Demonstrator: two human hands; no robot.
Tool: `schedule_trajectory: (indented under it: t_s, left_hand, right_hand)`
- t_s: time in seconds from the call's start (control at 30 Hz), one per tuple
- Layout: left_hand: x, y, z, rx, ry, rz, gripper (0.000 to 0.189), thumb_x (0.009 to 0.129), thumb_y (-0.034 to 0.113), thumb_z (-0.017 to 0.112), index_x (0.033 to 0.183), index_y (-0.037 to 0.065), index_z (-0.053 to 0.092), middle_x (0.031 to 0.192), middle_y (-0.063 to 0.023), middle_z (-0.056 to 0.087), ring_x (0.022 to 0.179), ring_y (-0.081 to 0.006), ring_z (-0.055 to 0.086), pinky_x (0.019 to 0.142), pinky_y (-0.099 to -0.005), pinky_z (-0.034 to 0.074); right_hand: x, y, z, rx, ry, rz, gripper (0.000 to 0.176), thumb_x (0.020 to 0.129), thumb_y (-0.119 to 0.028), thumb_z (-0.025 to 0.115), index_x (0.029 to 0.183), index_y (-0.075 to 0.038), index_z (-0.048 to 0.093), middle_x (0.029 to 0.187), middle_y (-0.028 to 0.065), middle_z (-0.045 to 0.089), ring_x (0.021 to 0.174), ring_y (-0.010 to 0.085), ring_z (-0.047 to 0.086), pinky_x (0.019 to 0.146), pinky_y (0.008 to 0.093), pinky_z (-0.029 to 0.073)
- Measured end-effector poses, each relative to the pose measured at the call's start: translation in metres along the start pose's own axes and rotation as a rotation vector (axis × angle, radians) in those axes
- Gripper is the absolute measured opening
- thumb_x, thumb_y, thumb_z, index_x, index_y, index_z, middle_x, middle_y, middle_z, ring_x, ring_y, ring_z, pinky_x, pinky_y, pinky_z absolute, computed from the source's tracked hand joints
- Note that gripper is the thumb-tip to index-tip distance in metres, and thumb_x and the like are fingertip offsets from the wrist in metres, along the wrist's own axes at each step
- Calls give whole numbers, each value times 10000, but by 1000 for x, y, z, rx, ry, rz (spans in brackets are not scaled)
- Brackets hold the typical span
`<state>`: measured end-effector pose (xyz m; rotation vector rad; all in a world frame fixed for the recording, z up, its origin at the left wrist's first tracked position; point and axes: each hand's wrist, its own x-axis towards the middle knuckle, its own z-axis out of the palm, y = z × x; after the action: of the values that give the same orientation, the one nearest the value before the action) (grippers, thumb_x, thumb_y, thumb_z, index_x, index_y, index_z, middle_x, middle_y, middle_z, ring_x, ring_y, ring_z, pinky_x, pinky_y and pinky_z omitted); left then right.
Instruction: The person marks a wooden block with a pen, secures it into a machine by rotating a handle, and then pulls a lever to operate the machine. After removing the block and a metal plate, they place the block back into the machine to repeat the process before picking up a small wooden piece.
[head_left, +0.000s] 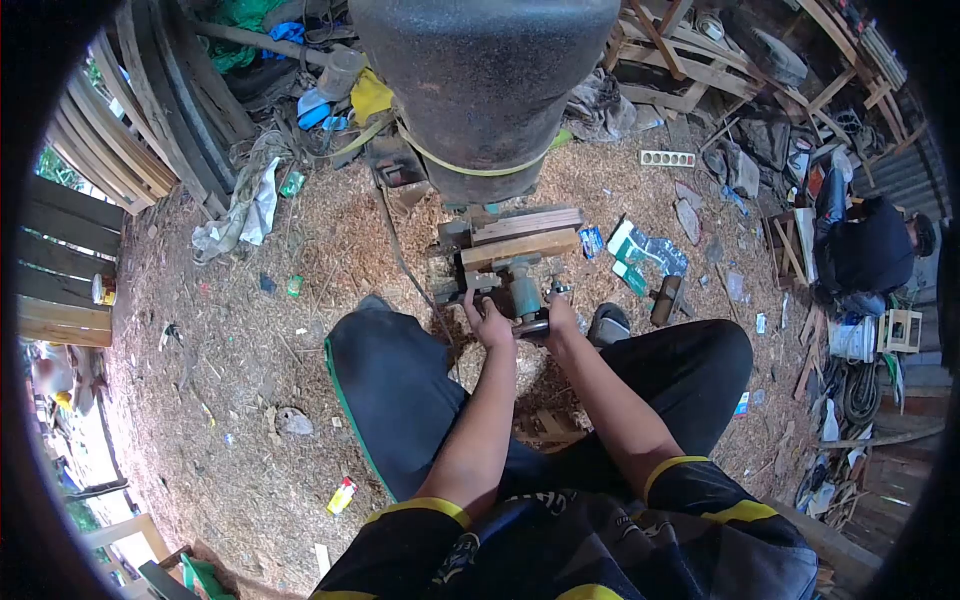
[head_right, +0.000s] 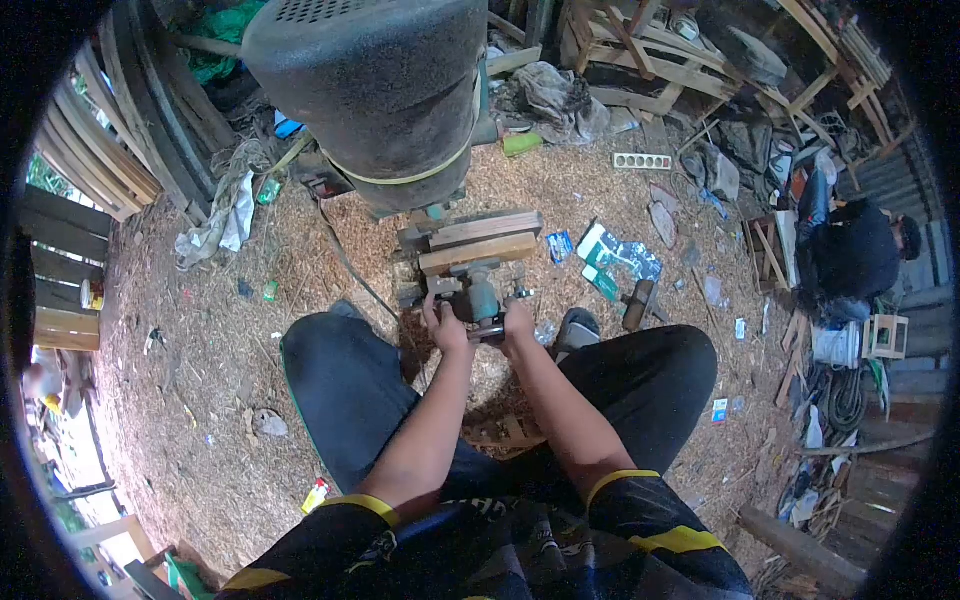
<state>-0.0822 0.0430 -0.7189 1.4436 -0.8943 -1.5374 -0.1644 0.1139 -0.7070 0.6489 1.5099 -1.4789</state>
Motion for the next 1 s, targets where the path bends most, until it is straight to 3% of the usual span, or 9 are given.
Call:
schedule_trajectory:
  t_s: [0.17,0.27,0.4,0.43,0.6,0.63,0.8,0.87,1.0]
  left_hand:
    - [34,-56,-5,326,-9,289,408,1026,46,566,1433,59,597,1482,-240,568,1247,-380,623,1059,-467,497]
    - [14,-10,0,588,-3,44,386,1013,95,603,1390,13,613,1522,-295,508,1333,-461,566,1110,-519,474]
    - [-5,12,19,676,-14,-178,582,992,413,669,1393,-2,595,1544,-292,473,1404,-470,512,1160,-533,443]
    - [-4,10,15,674,-36,-163,713,988,498,655,1496,17,518,1572,-292,451,1423,-458,499,1168,-526,435]
    - [1,2,11,508,-150,-4,722,1042,434,633,1609,48,408,1660,-273,380,1490,-412,456,1210,-481,384]
    - [2,-6,9,384,-165,15,726,1054,426,624,1633,61,382,1670,-271,371,1498,-402,451,1214,-472,377]
    - [10,-14,0,158,-117,-103,784,1067,455,626,1710,151,294,1690,-234,390,1485,-362,465,1202,-423,371]
    - [6,-9,-4,204,-164,-113,763,1074,432,614,1702,126,307,1692,-221,394,1485,-351,462,1201,-423,370]
    - [14,-17,-1,201,-194,13,678,1091,376,590,1631,9,405,1597,-242,495,1417,-354,527,1147,-430,429]
  right_hand:
    - [2,-11,-3,8,-86,156,383,997,-438,510,1100,-91,635,906,138,694,748,331,684,730,598,571]
    - [35,1,-23,22,-165,149,362,986,-446,525,1076,-114,639,921,129,687,755,338,672,718,587,565]
    - [45,6,-20,-36,-140,50,488,1030,-546,508,1146,-87,626,953,154,680,790,351,681,700,603,565]
    - [44,8,-21,-48,-144,44,510,1035,-558,506,1158,-78,624,954,160,679,785,351,681,696,602,571]
    - [27,-1,-20,-129,-168,71,377,1066,-414,482,1192,-71,577,999,170,690,827,366,733,705,566,620]
    - [30,3,-19,-105,-114,22,328,1041,-365,521,1134,-64,608,973,168,709,808,364,743,689,545,620]
    - [42,6,-18,-928,-12,-506,611,1012,-443,451,1082,100,721,1164,323,731,1072,420,723,941,491,517]
    - [51,14,-13,-613,43,-253,597,1008,-470,465,1068,59,735,1107,284,754,1015,399,733,882,491,536]
    - [15,4,-19,-89,-240,-66,457,983,-498,580,1038,-50,654,928,136,719,799,292,708,715,473,585]
